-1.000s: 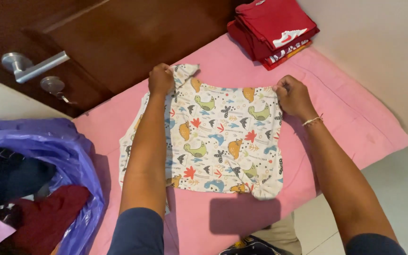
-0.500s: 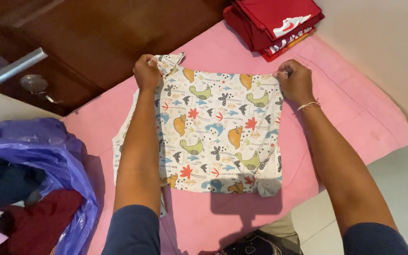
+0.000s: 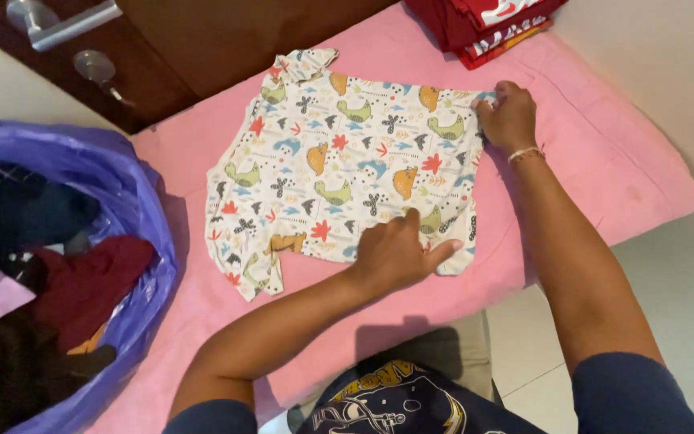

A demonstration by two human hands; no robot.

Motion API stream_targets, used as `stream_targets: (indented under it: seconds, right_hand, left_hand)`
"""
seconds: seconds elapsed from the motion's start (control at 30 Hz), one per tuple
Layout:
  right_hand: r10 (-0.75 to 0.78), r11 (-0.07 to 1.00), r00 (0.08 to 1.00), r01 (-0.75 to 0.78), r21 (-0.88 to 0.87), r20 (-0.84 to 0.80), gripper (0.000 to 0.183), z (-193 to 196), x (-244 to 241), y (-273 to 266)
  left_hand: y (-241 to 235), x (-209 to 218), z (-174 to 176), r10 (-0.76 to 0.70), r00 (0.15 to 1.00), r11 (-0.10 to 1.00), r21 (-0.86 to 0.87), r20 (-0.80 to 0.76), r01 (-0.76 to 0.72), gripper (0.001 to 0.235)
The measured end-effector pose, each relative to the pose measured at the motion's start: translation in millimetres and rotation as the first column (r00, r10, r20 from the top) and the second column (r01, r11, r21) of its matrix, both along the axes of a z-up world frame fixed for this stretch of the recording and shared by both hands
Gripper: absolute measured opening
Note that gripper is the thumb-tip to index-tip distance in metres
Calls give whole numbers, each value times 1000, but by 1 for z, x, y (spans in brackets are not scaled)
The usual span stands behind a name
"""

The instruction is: Folding a red t-shirt and a patterned baby shirt on a flat surface.

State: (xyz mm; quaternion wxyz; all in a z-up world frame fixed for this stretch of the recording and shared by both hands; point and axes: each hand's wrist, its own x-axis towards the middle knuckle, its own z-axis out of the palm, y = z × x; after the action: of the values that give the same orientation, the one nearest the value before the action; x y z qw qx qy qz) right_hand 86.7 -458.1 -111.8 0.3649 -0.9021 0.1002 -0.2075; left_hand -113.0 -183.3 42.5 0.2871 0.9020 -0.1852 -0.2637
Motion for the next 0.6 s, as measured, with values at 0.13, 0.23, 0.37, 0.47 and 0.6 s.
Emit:
stream_targets:
  seconds: [0.13, 0.23, 0.37, 0.47, 0.6]
  right_hand:
    - [-95, 995, 969, 92, -23, -230, 13, 20, 12, 14]
    - [-56, 997, 984, 63, 37, -168, 24, 6, 38, -2]
    - [27, 986, 980, 7, 168, -198, 29, 24, 35, -12]
    - [138, 969, 966, -86, 230, -221, 25, 30, 27, -27]
    - [173, 942, 954, -88, 325, -243, 27, 41, 14, -30]
  left_hand:
    - [-34, -17, -80, 99, 965, 992, 49, 244, -114, 48]
    - [-44, -30, -84, 170, 957, 985, -40, 237, -165, 26]
    - [-49, -49, -90, 248, 908, 950, -268, 337, -160, 7]
    - [-48, -64, -93, 260, 935, 895, -423, 240, -140, 24]
    - [-46, -72, -102, 245, 952, 888, -436, 185, -144, 30]
